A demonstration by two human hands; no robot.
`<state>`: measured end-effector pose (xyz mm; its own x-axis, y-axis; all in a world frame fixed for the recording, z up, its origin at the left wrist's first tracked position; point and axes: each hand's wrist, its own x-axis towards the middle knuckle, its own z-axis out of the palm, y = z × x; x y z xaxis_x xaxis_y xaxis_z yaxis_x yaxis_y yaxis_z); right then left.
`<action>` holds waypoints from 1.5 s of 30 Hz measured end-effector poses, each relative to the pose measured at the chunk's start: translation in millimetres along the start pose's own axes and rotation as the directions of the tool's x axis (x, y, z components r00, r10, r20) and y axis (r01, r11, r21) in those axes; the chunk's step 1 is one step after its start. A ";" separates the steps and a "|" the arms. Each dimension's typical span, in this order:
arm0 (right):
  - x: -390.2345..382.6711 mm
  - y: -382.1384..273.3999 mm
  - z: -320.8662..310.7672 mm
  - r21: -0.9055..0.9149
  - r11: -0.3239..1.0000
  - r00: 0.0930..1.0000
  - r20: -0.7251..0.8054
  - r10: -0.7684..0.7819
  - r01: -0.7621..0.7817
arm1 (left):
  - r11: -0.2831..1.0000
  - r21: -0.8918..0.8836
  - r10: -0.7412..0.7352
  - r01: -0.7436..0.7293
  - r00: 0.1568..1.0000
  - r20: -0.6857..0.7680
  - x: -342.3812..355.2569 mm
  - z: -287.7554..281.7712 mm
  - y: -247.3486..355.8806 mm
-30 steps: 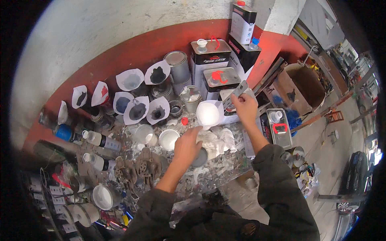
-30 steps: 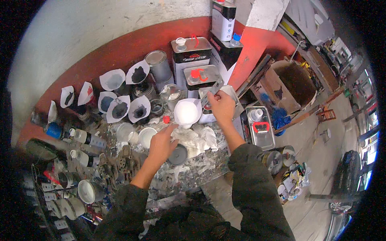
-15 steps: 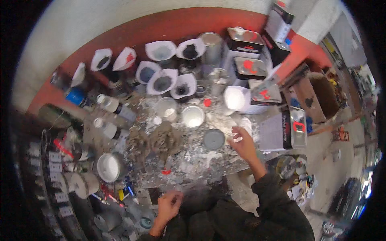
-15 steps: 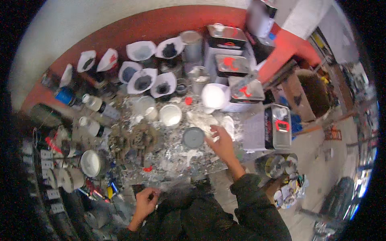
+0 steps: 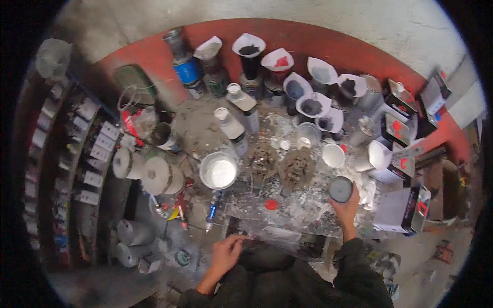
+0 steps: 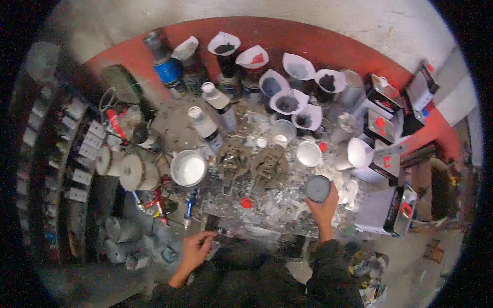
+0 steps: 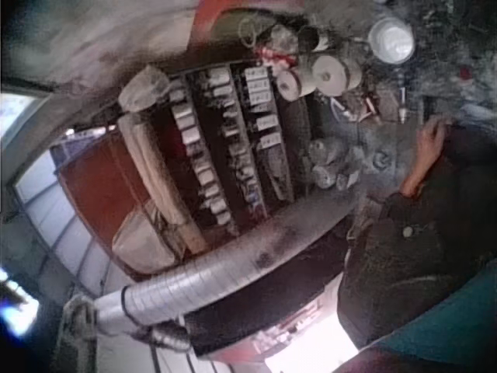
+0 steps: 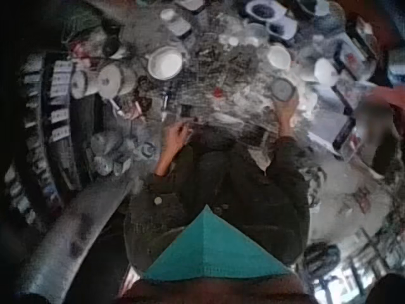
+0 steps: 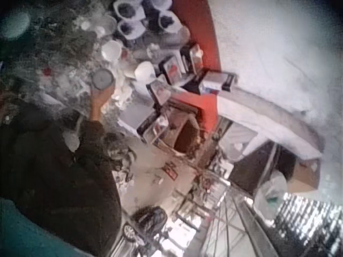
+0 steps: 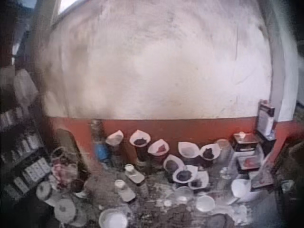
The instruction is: The person pours white paint from a plastic cup into a paper funnel, then uses a metal ruler to scrape the remaining paint from the cup into the funnel. The person then picks up a metal paint can and pours its contents into the funnel.
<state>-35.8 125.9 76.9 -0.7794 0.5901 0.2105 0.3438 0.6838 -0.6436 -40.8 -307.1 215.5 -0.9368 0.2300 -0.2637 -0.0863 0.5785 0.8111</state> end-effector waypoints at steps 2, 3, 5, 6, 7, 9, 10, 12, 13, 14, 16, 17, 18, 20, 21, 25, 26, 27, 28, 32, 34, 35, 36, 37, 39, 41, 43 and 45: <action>-5.5 -23.9 -23.0 -0.010 0.997 0.996 0.031 0.081 -0.081 | 0.999 -0.043 -0.025 0.025 0.999 -0.019 -5.5 -2.5 -23.1; -10.2 -32.7 -36.7 0.053 0.994 0.995 0.028 0.091 -0.092 | 0.997 -0.063 -0.040 0.038 0.999 -0.025 -5.5 -2.8 -32.6; -11.7 -62.0 -56.9 0.195 0.976 0.996 0.032 0.087 -0.091 | 0.991 -0.117 -0.059 0.058 0.998 -0.003 -1.6 -6.1 -42.3; -11.7 -83.5 -74.2 0.226 0.966 0.990 0.091 0.103 -0.122 | 0.988 -0.139 -0.075 0.075 0.997 0.000 0.1 -6.9 -45.4; -8.9 -113.2 -89.7 0.224 0.970 0.987 0.149 0.060 -0.093 | 0.990 -0.135 -0.041 0.040 0.999 -0.002 3.2 -7.5 -47.4; -2.8 -166.0 -108.5 0.237 0.970 0.967 0.253 -0.019 -0.043 | 0.993 -0.111 0.040 -0.040 0.999 -0.006 12.4 -12.3 -47.3; 2.6 -187.6 -104.2 0.232 0.972 0.944 0.308 -0.118 0.046 | 0.991 -0.111 0.072 -0.073 0.997 -0.013 16.2 -15.1 -47.8; 18.6 -233.0 -88.5 0.230 0.947 0.855 0.419 -0.305 0.225 | 0.984 -0.116 0.134 -0.137 0.990 -0.030 26.0 -19.9 -48.5; 26.2 -257.0 -76.1 0.214 0.923 0.802 0.458 -0.383 0.319 | 0.978 -0.136 0.150 -0.155 0.988 -0.048 28.0 -23.2 -51.7; 32.7 -281.8 -65.9 0.190 0.892 0.745 0.494 -0.448 0.410 | 0.970 -0.163 0.171 -0.179 0.983 -0.061 31.7 -26.0 -54.6; 43.0 -316.6 -43.2 0.142 0.827 0.636 0.574 -0.516 0.543 | 0.962 -0.187 0.187 -0.200 0.979 -0.087 36.3 -34.0 -58.3; 47.0 -327.8 -30.6 0.109 0.803 0.596 0.614 -0.517 0.586 | 0.962 -0.188 0.183 -0.197 0.979 -0.094 37.6 -38.9 -59.3; 51.3 -338.0 -22.3 0.077 0.775 0.555 0.654 -0.514 0.627 | 0.962 -0.190 0.179 -0.195 0.979 -0.100 39.5 -43.3 -60.5; 61.6 -356.9 -8.9 0.129 0.766 0.521 0.662 -0.539 0.630 | 0.956 -0.235 0.147 -0.175 0.980 -0.133 39.2 -49.9 -67.0; 64.8 -366.5 -2.6 0.155 0.761 0.504 0.665 -0.552 0.630 | 0.951 -0.258 0.131 -0.167 0.980 -0.150 39.0 -52.5 -70.5; 61.9 -390.8 16.9 0.273 0.845 0.535 0.674 -0.509 0.460 | 0.926 -0.372 0.008 -0.057 0.991 -0.133 45.1 -41.8 -96.9; 61.2 -396.7 23.5 0.298 0.832 0.484 0.701 -0.523 0.468 | 0.925 -0.377 -0.013 -0.036 0.992 -0.125 46.1 -39.9 -100.7; 59.6 -400.5 32.7 0.308 0.786 0.418 0.712 -0.564 0.537 | 0.924 -0.383 -0.033 -0.015 0.993 -0.117 46.9 -37.9 -102.9; 56.3 -401.0 44.8 0.325 0.736 0.348 0.721 -0.599 0.594 | 0.918 -0.395 -0.008 -0.045 0.991 -0.131 46.6 -39.5 -103.5; 54.5 -425.6 58.6 0.240 0.615 0.164 0.835 -0.525 0.751 | 0.915 -0.390 0.032 -0.105 0.981 -0.190 48.7 -47.8 -110.9; 55.5 -441.3 60.1 0.227 0.606 0.118 0.872 -0.476 0.762 | 0.920 -0.377 0.023 -0.104 0.977 -0.214 48.7 -47.2 -122.6; 55.6 -448.0 61.8 0.223 0.533 0.063 0.883 -0.465 0.816 | 0.920 -0.378 0.018 -0.104 0.975 -0.223 49.2 -45.3 -129.7; 55.9 -454.0 63.7 0.221 0.456 0.009 0.893 -0.449 0.862 | 0.919 -0.379 0.014 -0.103 0.973 -0.231 49.1 -43.7 -135.0; 56.0 -457.0 64.4 0.216 0.378 -0.037 0.903 -0.428 0.900 | 0.914 -0.396 -0.006 -0.083 0.976 -0.219 49.7 -44.1 -137.3; 53.9 -457.1 66.0 0.181 0.307 -0.053 0.922 -0.383 0.934 | 0.903 -0.428 -0.045 -0.043 0.980 -0.192 51.7 -44.6 -139.2; 54.6 -457.8 69.3 0.216 0.211 -0.121 0.913 -0.389 0.953 | 0.901 -0.428 -0.035 -0.063 0.976 -0.217 54.5 -45.9 -139.6; 59.7 -455.5 70.6 0.295 0.092 -0.230 0.876 -0.424 0.951 | 0.900 -0.434 -0.054 -0.048 0.975 -0.218 57.4 -45.5 -140.3; 59.2 -457.5 67.5 0.293 0.011 -0.265 0.880 -0.394 0.956 | 0.896 -0.445 -0.100 0.004 0.976 -0.194 62.8 -41.6 -143.2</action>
<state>-274.6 -181.0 334.2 -0.3896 -0.8039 -0.4494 -0.8949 0.4457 -0.0213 -101.4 -408.1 104.6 -0.9713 0.0143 -0.2372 -0.2314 0.1708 0.9577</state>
